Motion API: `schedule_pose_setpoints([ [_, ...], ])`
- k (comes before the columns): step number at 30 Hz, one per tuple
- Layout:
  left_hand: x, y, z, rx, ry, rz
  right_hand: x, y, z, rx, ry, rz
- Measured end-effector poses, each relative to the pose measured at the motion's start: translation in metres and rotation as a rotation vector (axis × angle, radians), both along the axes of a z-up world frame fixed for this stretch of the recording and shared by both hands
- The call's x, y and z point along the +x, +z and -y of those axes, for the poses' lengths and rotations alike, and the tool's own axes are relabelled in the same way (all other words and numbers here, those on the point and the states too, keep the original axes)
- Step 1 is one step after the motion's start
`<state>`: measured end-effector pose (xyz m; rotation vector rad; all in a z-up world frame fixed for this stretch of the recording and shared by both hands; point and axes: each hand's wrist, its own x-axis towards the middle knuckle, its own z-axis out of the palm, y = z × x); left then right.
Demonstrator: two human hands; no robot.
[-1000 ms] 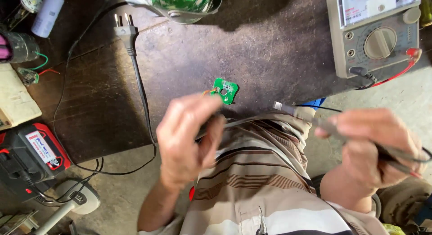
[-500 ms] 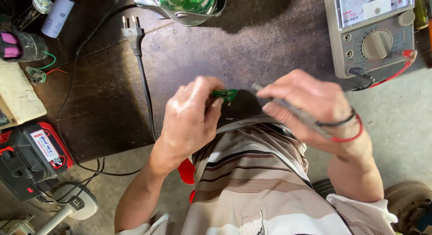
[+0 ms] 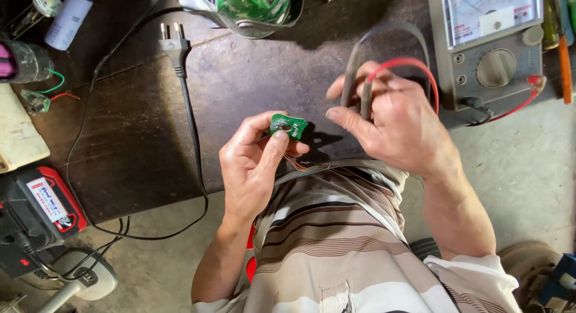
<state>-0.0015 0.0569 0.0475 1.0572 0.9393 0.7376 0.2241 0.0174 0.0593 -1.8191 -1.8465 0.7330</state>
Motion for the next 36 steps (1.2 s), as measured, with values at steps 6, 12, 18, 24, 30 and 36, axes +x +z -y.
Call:
schedule_pose_setpoints([
  [6, 0.002, 0.001, -0.002, -0.027, 0.015, 0.012, 0.001, 0.003, 0.007, 0.616, -0.014, -0.261],
  [12, 0.005, 0.001, -0.003, -0.005, 0.011, 0.067, 0.004, -0.034, 0.018, 0.629, -0.177, -0.338],
  [18, 0.004, 0.003, -0.004, 0.092, -0.055, -0.016, 0.011, -0.021, 0.035, 0.417, -0.269, -0.178],
  [24, 0.013, 0.001, -0.007, 0.038, -0.050, 0.055, 0.018, 0.016, 0.026, 0.198, -0.238, -0.163],
  [30, 0.017, 0.005, -0.008, 0.076, -0.040, 0.034, 0.011, -0.003, 0.000, 0.159, -0.264, -0.096],
  [36, 0.028, 0.004, -0.002, 0.515, -0.117, -0.144, -0.003, 0.007, 0.014, 0.047, -0.404, -0.695],
])
